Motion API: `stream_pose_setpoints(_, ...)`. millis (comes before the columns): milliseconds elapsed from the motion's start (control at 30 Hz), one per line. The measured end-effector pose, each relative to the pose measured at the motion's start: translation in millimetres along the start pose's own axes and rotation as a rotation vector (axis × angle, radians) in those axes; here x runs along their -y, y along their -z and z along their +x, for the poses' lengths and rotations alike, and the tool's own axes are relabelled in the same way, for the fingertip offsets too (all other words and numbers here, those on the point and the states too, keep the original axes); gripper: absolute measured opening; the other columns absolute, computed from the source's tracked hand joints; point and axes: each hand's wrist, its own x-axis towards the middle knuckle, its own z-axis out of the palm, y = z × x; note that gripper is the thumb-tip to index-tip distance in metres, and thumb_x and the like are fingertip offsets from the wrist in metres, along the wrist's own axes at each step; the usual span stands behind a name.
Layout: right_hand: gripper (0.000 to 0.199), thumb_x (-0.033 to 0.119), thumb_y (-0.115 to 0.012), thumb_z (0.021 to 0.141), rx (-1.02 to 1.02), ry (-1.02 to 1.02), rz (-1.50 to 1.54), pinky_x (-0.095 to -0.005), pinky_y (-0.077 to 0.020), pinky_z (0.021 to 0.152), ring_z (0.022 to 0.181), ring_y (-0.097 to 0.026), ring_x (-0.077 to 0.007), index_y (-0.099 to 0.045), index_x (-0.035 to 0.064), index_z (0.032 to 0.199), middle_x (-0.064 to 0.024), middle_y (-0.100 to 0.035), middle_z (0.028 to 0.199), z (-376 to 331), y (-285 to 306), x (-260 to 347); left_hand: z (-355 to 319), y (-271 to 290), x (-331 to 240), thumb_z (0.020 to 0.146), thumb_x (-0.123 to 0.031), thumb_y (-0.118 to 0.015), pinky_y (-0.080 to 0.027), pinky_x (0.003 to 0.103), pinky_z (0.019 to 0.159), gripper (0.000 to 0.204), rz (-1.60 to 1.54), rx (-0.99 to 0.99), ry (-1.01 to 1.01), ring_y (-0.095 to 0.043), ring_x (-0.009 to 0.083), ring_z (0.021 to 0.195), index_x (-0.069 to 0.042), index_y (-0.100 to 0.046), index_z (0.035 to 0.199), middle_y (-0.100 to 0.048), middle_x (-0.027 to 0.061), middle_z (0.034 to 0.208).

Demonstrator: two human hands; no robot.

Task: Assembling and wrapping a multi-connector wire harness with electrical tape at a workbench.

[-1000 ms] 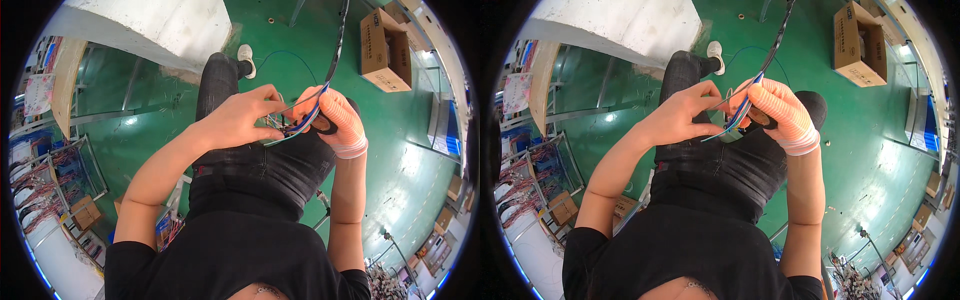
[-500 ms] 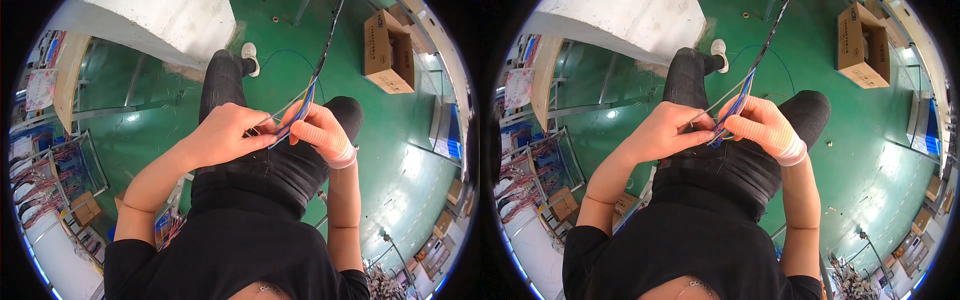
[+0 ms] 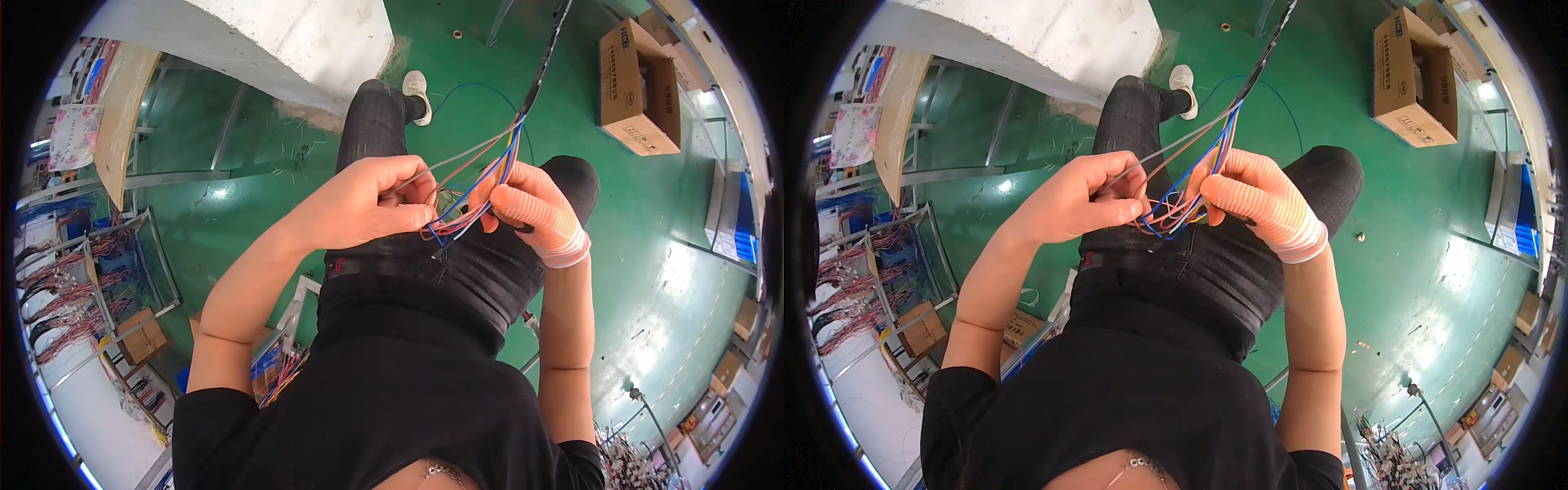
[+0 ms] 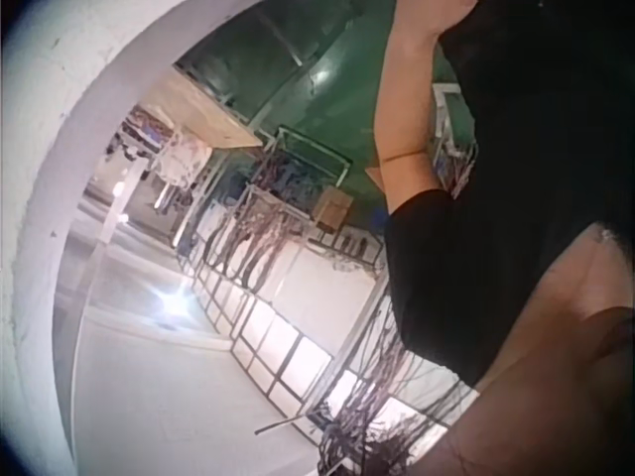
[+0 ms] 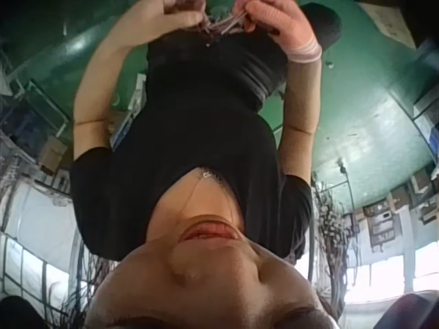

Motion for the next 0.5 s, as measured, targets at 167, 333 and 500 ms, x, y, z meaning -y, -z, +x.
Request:
stream_pose_setpoints(167, 0.023, 0.025, -0.062, 0.088, -0.047, -0.011, 0.017, -0.0234, -0.0438, 0.064, 0.069, -0.054, -0.0128, -0.061, 0.0022, 0.092, -0.0071, -0.062, 0.087, 1, -6, 2, -12, -4, -15, 0.09, -0.016, -0.065, -0.046, 0.028, 0.065, 0.017, 0.392, -0.07, -0.106, -0.059, 0.0117, 0.076, -0.002, -0.057, 0.093, -0.06, 0.0039, 0.082)
stream_pose_setpoints(333, 0.019, 0.019, -0.059, 0.09, -0.043, 0.028, -0.075, -0.0239, -0.0452, 0.067, 0.073, -0.054, -0.0114, -0.063, 0.0014, 0.096, -0.0061, -0.063, 0.089, 6, -7, 1, -10, -15, 2, 0.094, -0.011, -0.058, -0.041, 0.026, 0.059, 0.014, 0.471, -0.184, -0.367, -0.05, 0.0118, 0.065, 0.002, -0.056, 0.088, -0.06, 0.0049, 0.081)
stream_pose_setpoints(500, 0.017, 0.019, -0.057, 0.092, -0.045, 0.041, -0.072, -0.023, -0.0453, 0.067, 0.073, -0.054, -0.0096, -0.062, 0.003, 0.093, -0.0041, -0.063, 0.088, 4, -9, -2, -12, -14, -5, 0.089, -0.017, -0.065, -0.041, 0.024, 0.063, 0.018, 0.167, -0.174, -0.104, -0.051, 0.0099, 0.07, -0.001, -0.057, 0.092, -0.062, 0.005, 0.079)
